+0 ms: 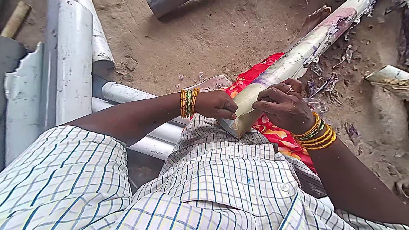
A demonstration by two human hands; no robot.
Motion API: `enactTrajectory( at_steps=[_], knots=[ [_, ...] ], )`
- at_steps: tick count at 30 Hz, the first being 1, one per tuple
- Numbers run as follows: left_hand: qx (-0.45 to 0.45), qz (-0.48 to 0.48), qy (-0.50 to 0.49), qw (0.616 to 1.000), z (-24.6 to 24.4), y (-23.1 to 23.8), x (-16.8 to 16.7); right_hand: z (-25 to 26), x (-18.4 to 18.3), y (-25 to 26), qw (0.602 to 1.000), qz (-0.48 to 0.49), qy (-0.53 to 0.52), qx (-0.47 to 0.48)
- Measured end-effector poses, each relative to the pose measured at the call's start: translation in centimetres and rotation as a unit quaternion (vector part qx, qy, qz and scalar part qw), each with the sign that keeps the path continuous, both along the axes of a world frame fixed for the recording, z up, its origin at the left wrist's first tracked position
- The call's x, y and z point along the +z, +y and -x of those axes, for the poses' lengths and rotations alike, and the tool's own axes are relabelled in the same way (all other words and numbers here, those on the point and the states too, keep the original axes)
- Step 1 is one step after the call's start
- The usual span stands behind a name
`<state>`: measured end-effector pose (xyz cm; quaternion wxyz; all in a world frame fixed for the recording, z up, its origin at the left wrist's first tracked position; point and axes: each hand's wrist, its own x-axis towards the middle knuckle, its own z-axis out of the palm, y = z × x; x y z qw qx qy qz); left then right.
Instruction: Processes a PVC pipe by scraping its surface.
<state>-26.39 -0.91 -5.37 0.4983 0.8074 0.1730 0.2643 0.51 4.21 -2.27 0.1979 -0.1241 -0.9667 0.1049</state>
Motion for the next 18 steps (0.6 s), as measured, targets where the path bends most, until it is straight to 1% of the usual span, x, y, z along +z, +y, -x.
enactTrajectory(
  at_steps=[2,9,13,18],
  knots=[
    [0.012,0.013,-0.016,1.0,-0.06,-0.22,-0.26,0.04,-0.39,-0.17,1.0,0.002,0.014,-0.004],
    [0.04,0.006,-0.054,0.998,-0.67,-0.65,-0.84,-0.28,-0.81,-0.73,0.999,0.022,0.031,-0.019],
    [0.04,0.003,-0.045,0.998,-0.75,-0.61,-0.66,-0.25,-0.32,-0.54,0.999,0.024,0.025,-0.006],
    [0.041,0.013,-0.049,0.998,-0.77,-0.6,-0.71,0.0,-0.09,-0.92,1.0,0.004,0.02,0.004]
  ],
)
